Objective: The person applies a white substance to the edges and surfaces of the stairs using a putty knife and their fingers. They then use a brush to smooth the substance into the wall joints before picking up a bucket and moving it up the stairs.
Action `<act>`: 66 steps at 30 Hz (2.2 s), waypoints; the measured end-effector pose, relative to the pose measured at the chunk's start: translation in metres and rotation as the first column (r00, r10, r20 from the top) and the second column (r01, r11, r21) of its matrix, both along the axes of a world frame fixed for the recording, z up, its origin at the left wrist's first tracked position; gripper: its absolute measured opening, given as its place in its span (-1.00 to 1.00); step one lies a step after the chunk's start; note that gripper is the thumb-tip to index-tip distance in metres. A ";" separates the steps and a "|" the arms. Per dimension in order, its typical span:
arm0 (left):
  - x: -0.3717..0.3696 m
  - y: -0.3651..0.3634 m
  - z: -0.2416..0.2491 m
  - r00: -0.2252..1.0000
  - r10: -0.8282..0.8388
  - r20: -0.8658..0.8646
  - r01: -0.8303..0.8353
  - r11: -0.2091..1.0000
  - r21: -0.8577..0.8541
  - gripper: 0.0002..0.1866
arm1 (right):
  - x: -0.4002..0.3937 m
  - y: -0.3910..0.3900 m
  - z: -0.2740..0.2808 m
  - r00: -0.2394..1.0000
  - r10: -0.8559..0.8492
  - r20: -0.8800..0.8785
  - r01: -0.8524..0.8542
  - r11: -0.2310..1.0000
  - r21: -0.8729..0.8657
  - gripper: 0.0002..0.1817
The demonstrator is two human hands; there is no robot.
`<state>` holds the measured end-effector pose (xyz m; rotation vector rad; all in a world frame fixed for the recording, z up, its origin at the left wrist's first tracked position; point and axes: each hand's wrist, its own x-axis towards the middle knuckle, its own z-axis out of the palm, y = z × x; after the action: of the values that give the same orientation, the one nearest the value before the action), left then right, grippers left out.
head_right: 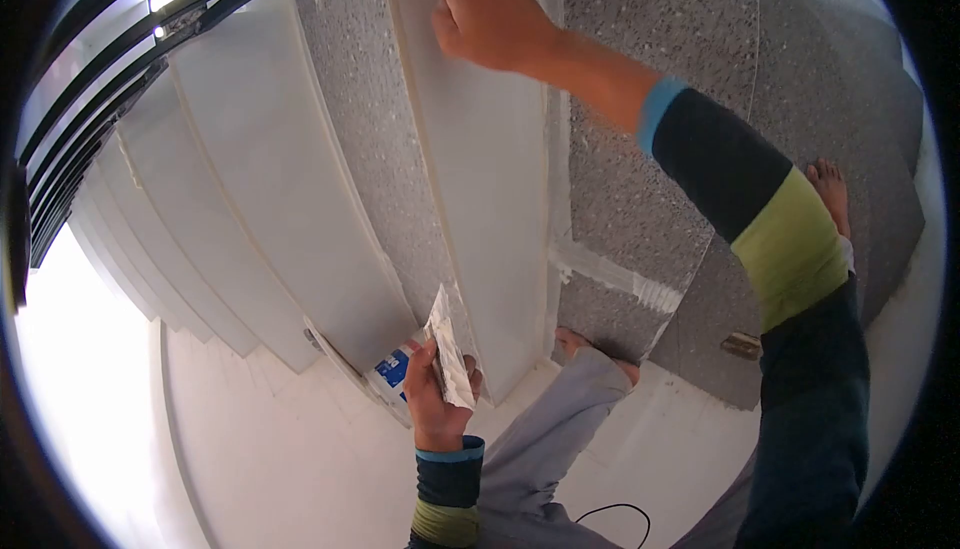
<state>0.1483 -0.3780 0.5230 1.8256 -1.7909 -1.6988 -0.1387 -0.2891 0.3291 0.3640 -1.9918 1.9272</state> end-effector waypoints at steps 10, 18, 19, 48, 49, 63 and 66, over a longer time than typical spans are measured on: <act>-0.002 -0.003 0.003 1.000 -0.004 -0.016 0.004 1.000 0.025 -0.73 | -0.026 0.002 0.009 0.998 -0.052 -0.026 0.049 0.994 -0.094 -0.30; 0.003 -0.008 0.003 1.000 -0.010 -0.030 0.010 1.000 0.006 -0.76 | -0.028 -0.006 0.015 0.992 -0.124 -0.006 0.123 0.987 -0.103 -0.33; 0.003 -0.009 0.003 0.999 -0.009 -0.030 0.010 1.000 0.006 -0.76 | -0.028 -0.006 0.016 0.988 -0.151 -0.017 0.149 0.985 -0.085 -0.33; -0.001 -0.010 0.006 1.000 -0.009 -0.021 0.010 1.000 0.019 -0.85 | -0.026 0.004 0.011 0.988 -0.123 -0.091 0.123 0.992 -0.005 -0.44; -0.002 -0.009 0.006 1.000 -0.009 -0.019 0.009 1.000 0.019 -0.85 | -0.026 0.004 0.014 0.984 -0.152 -0.088 0.149 0.988 -0.043 -0.44; -0.001 -0.012 0.008 1.000 -0.004 -0.007 0.004 1.000 0.002 -0.76 | 0.021 -0.009 -0.002 0.969 -0.036 -0.246 0.112 0.947 0.301 -0.41; 0.000 -0.013 0.009 1.000 -0.014 -0.009 0.015 1.000 0.015 -0.76 | 0.028 -0.005 -0.003 0.961 0.015 -0.275 0.080 0.941 0.330 -0.40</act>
<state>0.1485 -0.3906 0.5319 1.8128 -1.7975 -1.7268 -0.1103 -0.2944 0.3258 0.6428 -2.1172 1.4162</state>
